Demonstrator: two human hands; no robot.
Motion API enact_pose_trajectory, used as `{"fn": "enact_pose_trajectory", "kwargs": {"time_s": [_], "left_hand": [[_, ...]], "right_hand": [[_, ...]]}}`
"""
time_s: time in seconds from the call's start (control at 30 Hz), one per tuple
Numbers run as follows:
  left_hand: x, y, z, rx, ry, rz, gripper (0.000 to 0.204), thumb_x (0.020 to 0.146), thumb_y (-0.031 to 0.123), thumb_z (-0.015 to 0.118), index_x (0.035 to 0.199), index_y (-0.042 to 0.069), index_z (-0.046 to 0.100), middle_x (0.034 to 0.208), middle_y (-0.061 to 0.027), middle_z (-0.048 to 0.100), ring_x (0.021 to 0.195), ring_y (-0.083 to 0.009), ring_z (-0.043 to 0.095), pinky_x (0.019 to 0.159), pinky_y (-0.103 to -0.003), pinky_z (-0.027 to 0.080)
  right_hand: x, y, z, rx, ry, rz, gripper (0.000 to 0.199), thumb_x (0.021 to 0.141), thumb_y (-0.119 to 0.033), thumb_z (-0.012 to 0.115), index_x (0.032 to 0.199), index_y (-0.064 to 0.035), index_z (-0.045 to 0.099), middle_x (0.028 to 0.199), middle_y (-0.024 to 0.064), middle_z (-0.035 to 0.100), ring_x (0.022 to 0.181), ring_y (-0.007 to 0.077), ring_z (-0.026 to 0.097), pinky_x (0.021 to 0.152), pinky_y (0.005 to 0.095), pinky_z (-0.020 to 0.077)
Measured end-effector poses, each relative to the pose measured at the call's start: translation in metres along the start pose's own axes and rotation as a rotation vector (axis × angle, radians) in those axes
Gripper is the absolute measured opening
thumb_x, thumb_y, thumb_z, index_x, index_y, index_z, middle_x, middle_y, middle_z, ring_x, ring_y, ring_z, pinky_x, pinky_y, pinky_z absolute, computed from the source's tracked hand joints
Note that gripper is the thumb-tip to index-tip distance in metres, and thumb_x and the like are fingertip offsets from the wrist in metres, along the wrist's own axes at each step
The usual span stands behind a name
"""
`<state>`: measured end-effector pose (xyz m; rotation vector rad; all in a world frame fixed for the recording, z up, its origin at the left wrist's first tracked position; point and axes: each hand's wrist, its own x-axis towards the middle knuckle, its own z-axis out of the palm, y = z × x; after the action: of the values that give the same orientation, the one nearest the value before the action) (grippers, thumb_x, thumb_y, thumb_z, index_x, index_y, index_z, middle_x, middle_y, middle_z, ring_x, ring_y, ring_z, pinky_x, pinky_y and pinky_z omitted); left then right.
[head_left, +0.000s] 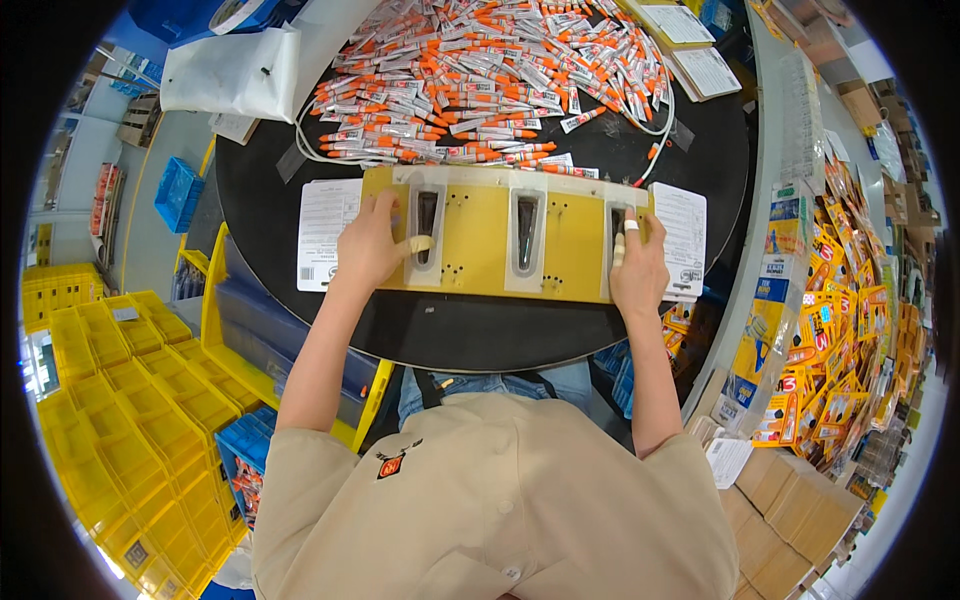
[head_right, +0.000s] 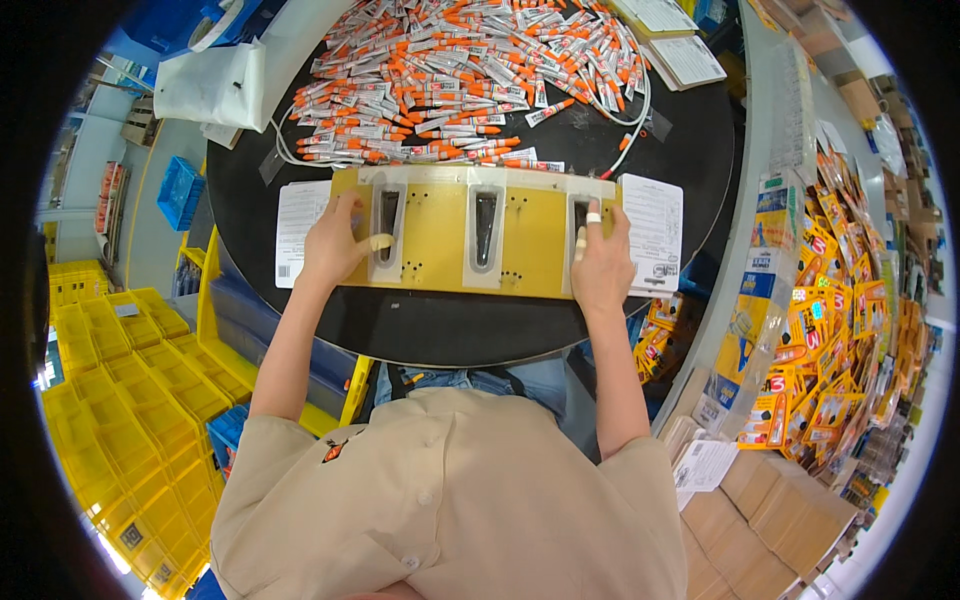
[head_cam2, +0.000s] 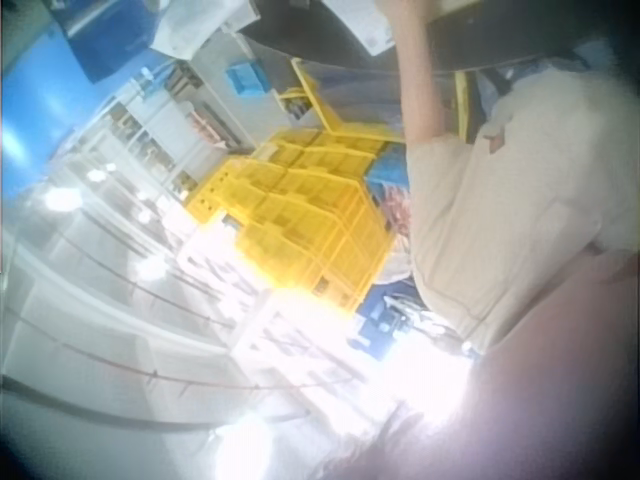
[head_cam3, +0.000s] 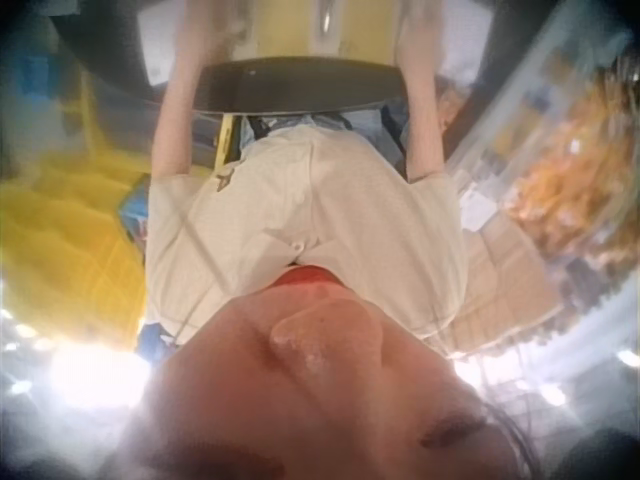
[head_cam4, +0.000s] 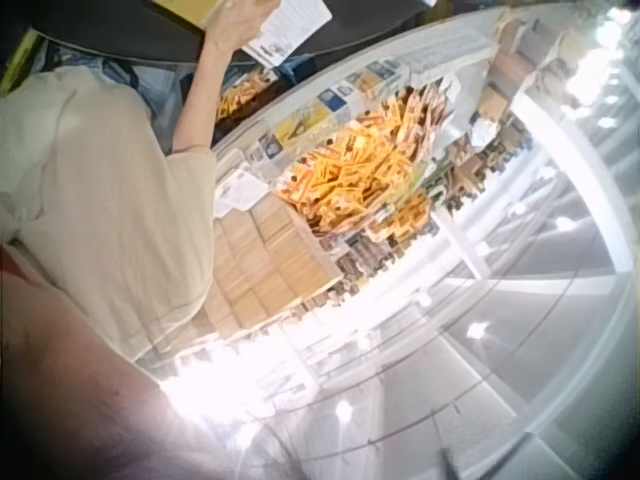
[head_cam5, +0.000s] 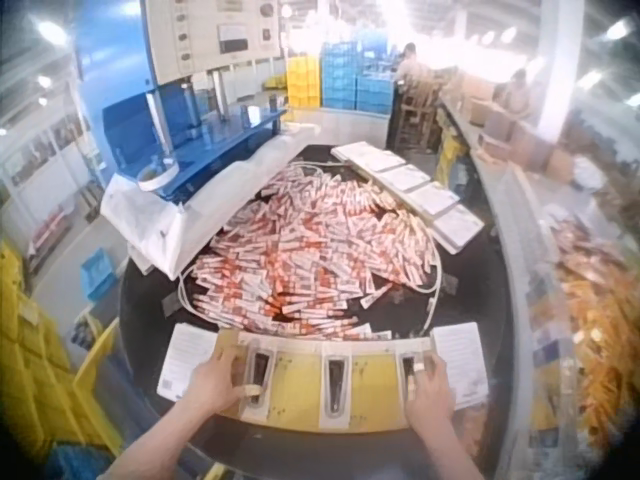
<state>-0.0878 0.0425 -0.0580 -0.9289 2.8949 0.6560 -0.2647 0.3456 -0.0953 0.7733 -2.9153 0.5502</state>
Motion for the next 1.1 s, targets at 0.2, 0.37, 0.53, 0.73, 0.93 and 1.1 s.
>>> {"fn": "enact_pose_trajectory", "kwargs": {"time_s": [0.2,0.37,0.53,0.73,0.93,1.1], "left_hand": [[0.06,0.02,-0.002,-0.224,0.353,0.25,0.022,0.083,0.019,0.065,0.1,0.006,0.066,0.098,-0.012,0.062,0.089,-0.0312,0.062,0.077,-0.04,0.05],[0.171,0.056,0.029,0.027,0.193,0.198,0.02,0.084,0.016,0.063,0.103,0.008,0.066,0.105,-0.0122,0.058,0.092,-0.0274,0.062,0.079,-0.04,0.05],[0.182,0.046,0.02,0.027,0.069,0.179,0.024,0.083,0.024,0.067,0.1,0.008,0.067,0.099,-0.0101,0.065,0.09,-0.0271,0.064,0.078,-0.04,0.05],[0.058,0.019,-0.017,-0.377,0.1,0.111,0.02,0.082,0.017,0.065,0.099,0.006,0.063,0.074,-0.0124,0.066,0.06,-0.0166,0.063,0.06,-0.03,0.049],[0.006,0.006,0.002,-0.131,-0.098,0.081,0.022,0.081,0.022,0.065,0.093,0.004,0.059,0.076,-0.0176,0.065,0.074,-0.0383,0.062,0.066,-0.043,0.048],[0.013,0.01,0.015,-0.07,-0.017,0.038,0.03,0.083,0.032,0.064,0.094,0.003,0.062,0.077,-0.0179,0.065,0.076,-0.0382,0.063,0.069,-0.044,0.05]], "right_hand": [[0.03,-0.011,-0.003,0.402,0.043,0.125,0.05,0.083,-0.003,0.051,0.133,-0.0012,0.046,0.137,0.0202,0.039,0.128,0.0385,0.039,0.105,0.0443,0.0336],[0.029,-0.039,0.041,-0.237,0.002,0.242,0.058,0.089,-0.021,0.053,0.141,-0.0023,0.034,0.149,0.0249,0.02,0.14,0.0442,0.012,0.105,0.0695,0.0087],[0.056,-0.03,0.034,-0.104,0.19,0.08,0.048,0.093,-0.032,0.052,0.136,-0.0114,0.046,0.148,0.0213,0.027,0.137,0.042,0.021,0.104,0.0647,0.019],[0.174,-0.012,0.069,0.111,0.058,-0.354,0.034,0.079,-0.007,0.069,0.113,-0.0091,0.061,0.122,0.0144,0.051,0.111,0.032,0.052,0.094,0.0386,0.0439],[0.182,-0.028,0.051,0.129,-0.104,-0.393,0.028,0.082,-0.012,0.069,0.107,-0.0065,0.057,0.091,0.0128,0.059,0.084,0.027,0.06,0.072,0.0359,0.0481],[0.075,-0.082,0.022,0.675,-0.115,-0.11,0.044,0.076,-0.024,0.078,0.111,-0.0054,0.061,0.075,0.0076,0.058,0.066,0.0221,0.054,0.062,0.0325,0.046]]}}
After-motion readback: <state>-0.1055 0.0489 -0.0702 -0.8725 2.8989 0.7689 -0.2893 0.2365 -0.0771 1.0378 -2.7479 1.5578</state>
